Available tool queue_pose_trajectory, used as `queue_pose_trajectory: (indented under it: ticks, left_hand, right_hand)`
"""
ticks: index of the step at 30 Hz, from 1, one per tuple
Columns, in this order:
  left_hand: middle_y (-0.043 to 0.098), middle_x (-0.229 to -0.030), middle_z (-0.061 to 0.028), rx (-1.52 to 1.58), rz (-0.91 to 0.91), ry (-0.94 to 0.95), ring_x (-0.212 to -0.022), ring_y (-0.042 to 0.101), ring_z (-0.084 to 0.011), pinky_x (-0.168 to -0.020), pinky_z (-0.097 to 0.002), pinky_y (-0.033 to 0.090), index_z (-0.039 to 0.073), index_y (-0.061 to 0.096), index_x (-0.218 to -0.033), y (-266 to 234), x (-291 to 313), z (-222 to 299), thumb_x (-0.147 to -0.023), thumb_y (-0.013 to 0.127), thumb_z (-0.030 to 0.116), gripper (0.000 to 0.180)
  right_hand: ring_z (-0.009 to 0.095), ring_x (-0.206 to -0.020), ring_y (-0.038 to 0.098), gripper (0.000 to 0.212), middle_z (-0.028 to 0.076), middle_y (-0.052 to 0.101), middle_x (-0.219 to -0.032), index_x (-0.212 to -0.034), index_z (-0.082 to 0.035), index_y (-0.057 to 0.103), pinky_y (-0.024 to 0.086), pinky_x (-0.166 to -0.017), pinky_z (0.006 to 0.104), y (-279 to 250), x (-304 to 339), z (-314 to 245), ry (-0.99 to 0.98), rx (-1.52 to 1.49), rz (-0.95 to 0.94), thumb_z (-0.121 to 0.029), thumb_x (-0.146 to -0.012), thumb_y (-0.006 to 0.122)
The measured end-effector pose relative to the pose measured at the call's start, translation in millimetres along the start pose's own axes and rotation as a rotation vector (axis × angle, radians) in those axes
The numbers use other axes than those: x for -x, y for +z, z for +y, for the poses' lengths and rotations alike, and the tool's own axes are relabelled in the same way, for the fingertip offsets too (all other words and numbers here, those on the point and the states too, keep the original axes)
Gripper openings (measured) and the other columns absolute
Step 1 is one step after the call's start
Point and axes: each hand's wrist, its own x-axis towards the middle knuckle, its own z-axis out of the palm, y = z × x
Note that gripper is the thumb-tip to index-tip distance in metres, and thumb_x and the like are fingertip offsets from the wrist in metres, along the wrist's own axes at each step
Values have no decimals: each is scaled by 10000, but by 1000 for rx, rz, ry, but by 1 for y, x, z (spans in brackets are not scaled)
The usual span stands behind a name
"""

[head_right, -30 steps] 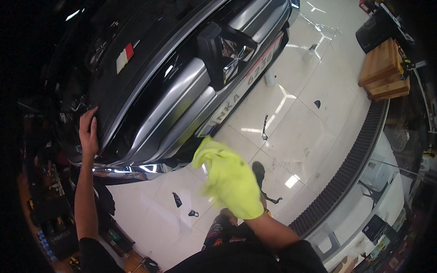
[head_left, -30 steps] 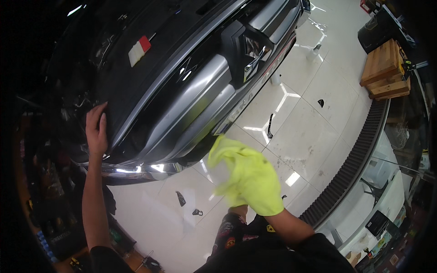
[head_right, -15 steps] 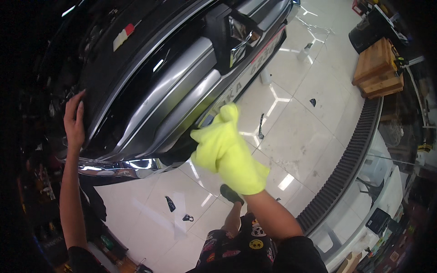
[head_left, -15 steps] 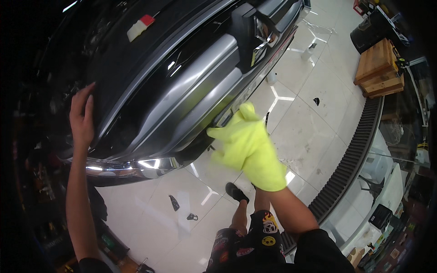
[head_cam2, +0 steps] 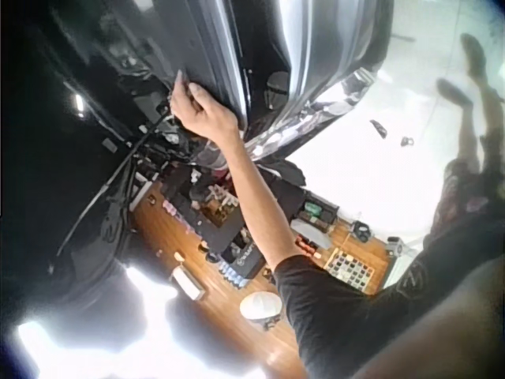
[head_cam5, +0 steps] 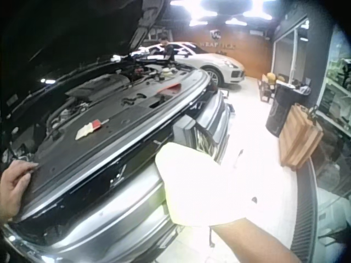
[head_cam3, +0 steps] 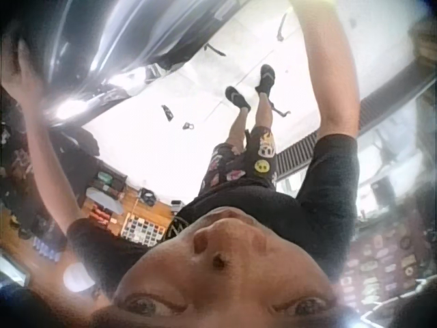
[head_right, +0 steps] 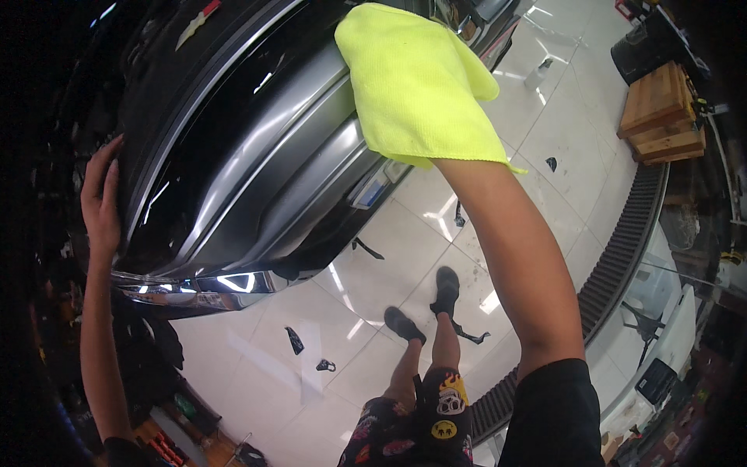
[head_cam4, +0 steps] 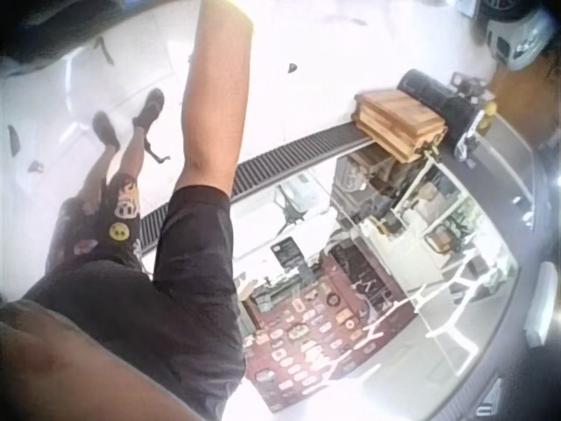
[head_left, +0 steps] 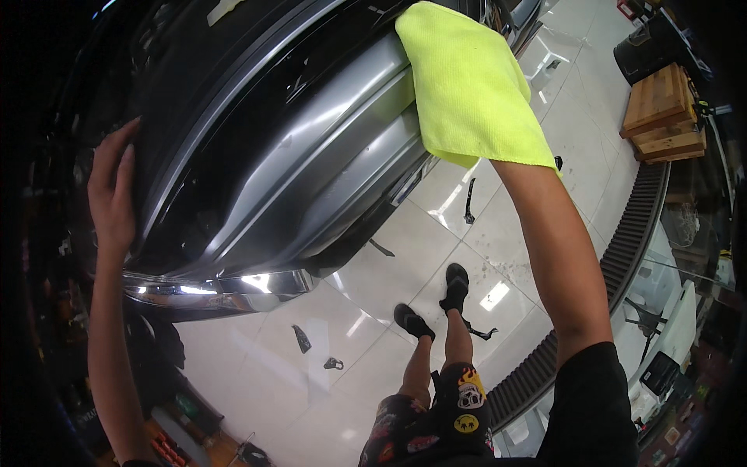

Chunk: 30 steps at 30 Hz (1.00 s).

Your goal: The person applies a transparent protective film to the front bumper of a black car. They use a red squeegee to smooth the film and a yellow microfiber cloth to wipe the surface, working along the chrome trim and bumper edges.

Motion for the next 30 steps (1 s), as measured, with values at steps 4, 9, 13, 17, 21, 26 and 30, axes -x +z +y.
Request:
queue_pose_trajectory:
  ticks: [4,9,13,17,21,26,30]
  left_hand:
    - [634,-1360,-123,18,7,-26,-1312,555,-250,-1153,-365,357,80,651,-1359,-1,-6,15,-1037,532,200,364]
    - [620,-1366,-121,48,-29,-67,-1316,540,-254,-1156,-359,340,50,647,-1344,-1,-6,15,-1043,518,206,362]
    - [641,-1292,-141,58,-2,-12,-1252,576,-256,-1102,-346,384,49,657,-1326,-4,-6,19,-1022,534,158,345]
    - [642,-1284,-144,33,8,1,-1252,578,-256,-1093,-343,392,45,653,-1328,-6,-4,24,-1030,526,156,342]
    - [643,-1281,-144,111,27,-13,-1241,585,-259,-1084,-342,402,52,657,-1324,-1,-7,25,-1027,531,152,337]
    - [648,-1242,-138,117,36,-31,-1191,597,-261,-1065,-341,417,60,657,-1315,-5,-3,28,-1000,551,118,337]
    - [633,-1289,-132,102,6,-54,-1239,581,-244,-1105,-349,387,77,646,-1350,-5,-8,30,-1018,550,151,353]
  right_hand:
    - [329,-1235,584,592,165,580,-1380,-1440,-45,514,472,-1046,448,16,30,-23,88,-23,64,-225,-890,641]
    - [329,-1252,573,581,163,574,-1395,-1443,-55,516,460,-1062,445,54,91,-120,234,-103,110,-234,-903,634]
    - [329,-1266,565,572,161,570,-1407,-1446,-62,517,451,-1075,442,45,70,-104,177,-96,126,-241,-914,628]
    - [330,-1280,556,564,159,565,-1419,-1449,-70,519,442,-1088,440,16,25,-41,66,-17,84,-249,-924,623]
    - [330,-1293,548,555,157,560,-1431,-1451,-78,521,432,-1101,437,3,24,-20,95,42,53,-256,-935,617]
    - [330,-1311,537,544,154,555,-1446,-1455,-87,522,421,-1117,434,23,67,-59,197,20,136,-265,-948,610]
    - [361,-1274,568,522,169,587,-1410,-1424,-79,553,453,-1093,437,14,43,-34,126,-16,277,-251,-934,613]
